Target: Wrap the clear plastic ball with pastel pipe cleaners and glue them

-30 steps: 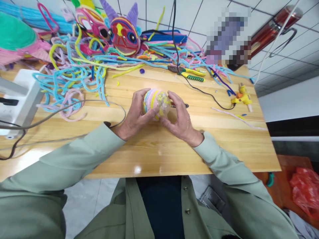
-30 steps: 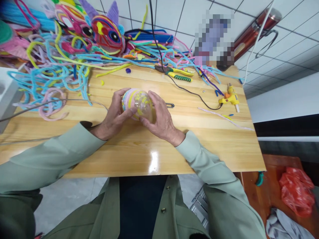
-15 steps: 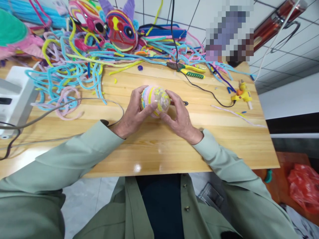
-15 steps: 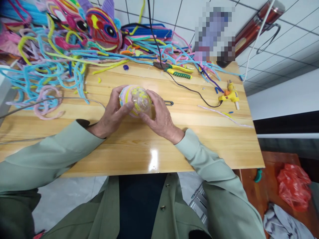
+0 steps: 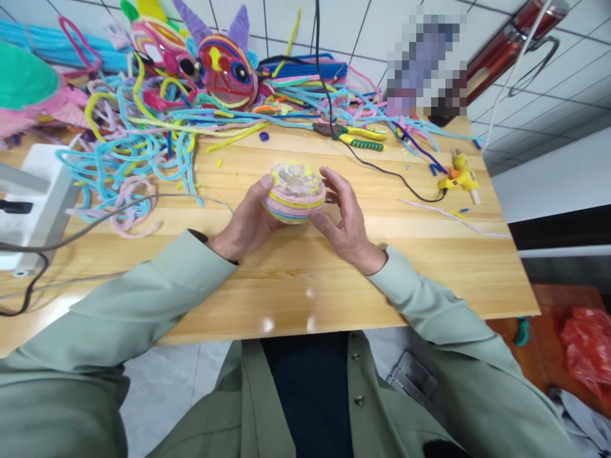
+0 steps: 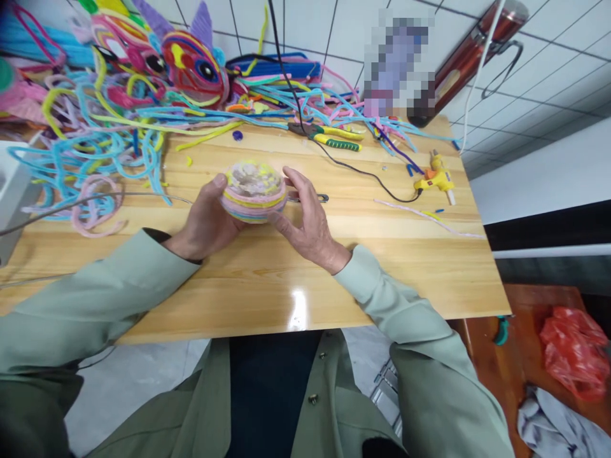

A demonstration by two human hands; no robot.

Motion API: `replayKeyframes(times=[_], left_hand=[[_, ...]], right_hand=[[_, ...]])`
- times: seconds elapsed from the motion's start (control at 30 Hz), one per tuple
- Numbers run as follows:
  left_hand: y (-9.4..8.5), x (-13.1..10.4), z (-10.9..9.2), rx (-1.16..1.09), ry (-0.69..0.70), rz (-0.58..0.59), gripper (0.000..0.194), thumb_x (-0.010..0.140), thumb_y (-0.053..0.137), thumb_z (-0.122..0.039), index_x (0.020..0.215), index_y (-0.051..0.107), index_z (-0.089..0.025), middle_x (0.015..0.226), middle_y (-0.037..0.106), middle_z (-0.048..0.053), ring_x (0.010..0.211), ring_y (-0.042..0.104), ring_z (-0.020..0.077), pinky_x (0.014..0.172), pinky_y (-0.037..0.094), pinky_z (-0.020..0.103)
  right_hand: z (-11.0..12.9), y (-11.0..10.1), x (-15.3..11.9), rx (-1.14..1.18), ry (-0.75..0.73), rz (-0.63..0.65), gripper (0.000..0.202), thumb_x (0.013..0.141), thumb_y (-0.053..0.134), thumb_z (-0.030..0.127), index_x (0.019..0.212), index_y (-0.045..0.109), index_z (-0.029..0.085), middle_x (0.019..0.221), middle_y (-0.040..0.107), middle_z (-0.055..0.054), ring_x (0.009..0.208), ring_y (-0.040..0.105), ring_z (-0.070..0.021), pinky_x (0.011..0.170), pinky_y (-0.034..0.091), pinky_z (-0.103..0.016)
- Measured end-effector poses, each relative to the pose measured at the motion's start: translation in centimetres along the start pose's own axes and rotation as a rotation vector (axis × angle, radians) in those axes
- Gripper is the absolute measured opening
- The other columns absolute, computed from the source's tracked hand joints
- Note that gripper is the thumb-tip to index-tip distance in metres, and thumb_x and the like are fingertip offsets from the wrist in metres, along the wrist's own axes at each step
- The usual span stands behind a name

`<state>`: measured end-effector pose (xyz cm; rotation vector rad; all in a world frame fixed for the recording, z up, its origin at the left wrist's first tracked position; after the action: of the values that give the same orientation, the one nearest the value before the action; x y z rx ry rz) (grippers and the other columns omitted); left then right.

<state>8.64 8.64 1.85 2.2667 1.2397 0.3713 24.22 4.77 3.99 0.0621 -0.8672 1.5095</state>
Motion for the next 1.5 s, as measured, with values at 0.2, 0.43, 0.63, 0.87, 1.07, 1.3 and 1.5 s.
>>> replayKeyframes(times=[0.2,0.43,0.63,0.87,1.07,1.3,1.5], left_hand=[[0.2,0.0,0.5,-0.139,-0.101,0.047,0.064,0.108,0.057,-0.073,0.143,0.074,-0.023,0.141,0.082,0.010,0.152,0.067,0.0422,0.116,0.065,0.056],[0.0,0.0,0.5,-0.085,-0.105,0.055,0.062,0.111,0.052,-0.071,0.142,0.075,-0.022,0.144,0.081,0.010,0.150,0.068,0.0401,0.113,0.067,0.052],[0.3,0.1,0.1,0.114,-0.048,0.088,0.065,0.109,0.050,-0.078,0.137,0.077,-0.026,0.141,0.082,0.010,0.151,0.067,0.0416,0.108,0.069,0.056],[0.4,0.1,0.0,0.165,-0.038,0.109,0.067,0.109,0.045,-0.079,0.136,0.077,-0.027,0.136,0.083,0.010,0.147,0.070,0.0412,0.106,0.070,0.056],[-0.1,0.0,0.3,0.118,-0.062,0.062,0.068,0.109,0.046,-0.079,0.141,0.076,-0.026,0.138,0.083,0.011,0.142,0.073,0.0403,0.101,0.071,0.054],[0.4,0.0,0.3,0.155,-0.055,0.101,0.068,0.108,0.045,-0.080,0.136,0.077,-0.027,0.138,0.083,0.011,0.146,0.071,0.0406,0.106,0.070,0.056],[0.2,0.1,0.3,0.147,-0.049,0.118,0.066,0.109,0.046,-0.079,0.139,0.076,-0.029,0.139,0.082,0.010,0.148,0.070,0.0405,0.107,0.069,0.057]], right_hand=[[2.2,-0.4,-0.1,-0.196,-0.173,-0.074,0.088,0.106,0.056,0.079,0.176,0.032,0.032,0.173,0.054,-0.018,0.161,0.054,-0.0394,0.127,0.054,-0.068],[4.0,0.1,-0.6,-0.357,-0.294,-0.050,0.068,0.111,0.056,0.063,0.171,0.041,0.035,0.171,0.054,-0.014,0.159,0.056,-0.0375,0.127,0.053,-0.066],[3.8,0.5,-0.7,-0.331,-0.293,-0.020,0.060,0.109,0.061,0.061,0.165,0.052,0.042,0.174,0.053,-0.011,0.158,0.057,-0.0386,0.127,0.052,-0.069],[3.6,0.4,-0.8,-0.364,-0.292,-0.023,0.057,0.110,0.058,0.060,0.164,0.054,0.041,0.173,0.056,-0.010,0.158,0.058,-0.0367,0.126,0.054,-0.067],[4.2,0.3,-1.0,-0.417,-0.369,-0.058,0.057,0.110,0.060,0.058,0.164,0.054,0.039,0.171,0.058,-0.011,0.155,0.061,-0.0357,0.120,0.060,-0.064],[3.5,0.3,-0.7,-0.397,-0.271,-0.030,0.046,0.107,0.065,0.062,0.151,0.064,0.045,0.169,0.061,-0.006,0.153,0.063,-0.0367,0.122,0.059,-0.066],[3.0,0.2,-0.6,-0.306,-0.231,-0.028,0.049,0.107,0.064,0.062,0.153,0.060,0.044,0.167,0.062,-0.007,0.155,0.062,-0.0363,0.126,0.056,-0.068]])
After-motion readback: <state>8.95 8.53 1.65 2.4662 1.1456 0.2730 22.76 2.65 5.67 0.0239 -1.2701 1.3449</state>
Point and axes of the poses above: each hand's wrist, its own x-axis towards the middle knuckle, its own y-axis out of the palm, z = x × y, the point moved 9 cm from there along x, towards the middle knuckle
